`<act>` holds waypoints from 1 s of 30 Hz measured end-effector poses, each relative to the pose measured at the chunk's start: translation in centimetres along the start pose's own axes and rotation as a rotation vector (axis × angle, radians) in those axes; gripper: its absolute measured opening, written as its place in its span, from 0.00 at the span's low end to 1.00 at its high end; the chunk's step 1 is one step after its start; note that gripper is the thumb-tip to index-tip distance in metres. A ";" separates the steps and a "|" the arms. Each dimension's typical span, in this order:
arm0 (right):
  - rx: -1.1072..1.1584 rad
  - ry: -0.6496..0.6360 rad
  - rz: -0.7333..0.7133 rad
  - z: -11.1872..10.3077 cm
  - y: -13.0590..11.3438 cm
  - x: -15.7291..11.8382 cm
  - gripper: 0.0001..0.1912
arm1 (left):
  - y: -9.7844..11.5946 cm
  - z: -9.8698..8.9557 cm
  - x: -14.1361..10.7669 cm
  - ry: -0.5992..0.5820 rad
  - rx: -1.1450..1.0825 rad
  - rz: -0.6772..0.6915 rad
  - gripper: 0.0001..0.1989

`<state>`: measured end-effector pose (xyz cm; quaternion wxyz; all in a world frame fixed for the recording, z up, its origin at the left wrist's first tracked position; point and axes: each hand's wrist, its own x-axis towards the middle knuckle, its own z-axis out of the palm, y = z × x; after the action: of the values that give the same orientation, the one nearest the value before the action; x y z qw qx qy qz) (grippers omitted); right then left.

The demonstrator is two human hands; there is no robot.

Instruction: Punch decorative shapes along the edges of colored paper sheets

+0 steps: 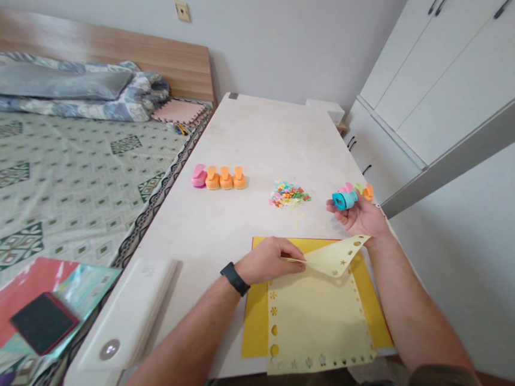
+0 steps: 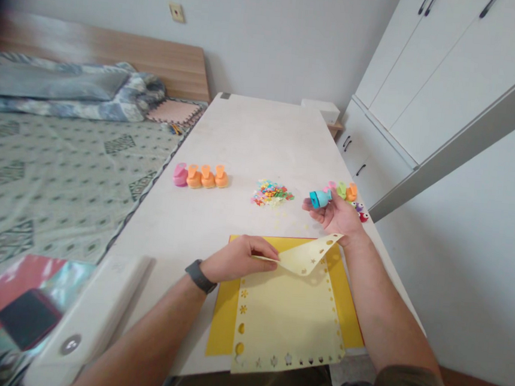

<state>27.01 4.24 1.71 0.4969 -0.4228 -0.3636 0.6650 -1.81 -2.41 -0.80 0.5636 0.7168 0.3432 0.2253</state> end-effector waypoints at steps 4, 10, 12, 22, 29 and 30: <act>0.039 0.019 0.018 -0.4 0.0 0.1 0.22 | 0.1 0.0 0.0 0.000 0.001 0.005 0.11; 0.072 0.036 0.032 -0.5 -0.1 0.0 0.22 | 0.1 0.0 0.0 0.002 0.012 0.005 0.11; 0.069 0.028 0.043 -0.3 -0.3 0.0 0.21 | -0.1 0.0 0.1 0.000 0.010 0.005 0.11; -0.344 -0.024 -0.179 3.7 -2.5 2.0 0.16 | -0.4 -0.1 -0.1 -0.032 0.043 -0.056 0.16; -0.725 -0.179 -0.331 10.5 -5.8 4.0 0.20 | -0.1 -0.2 -0.2 0.002 0.053 -0.045 0.18; -0.766 -0.217 -0.338 11.7 -5.8 4.3 0.20 | 0.0 -0.2 -0.2 0.010 0.059 -0.041 0.18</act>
<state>17.60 9.09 10.48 0.3652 -0.4387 -0.6984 0.4318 -2.04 -2.43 -0.78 0.5451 0.7248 0.3669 0.2071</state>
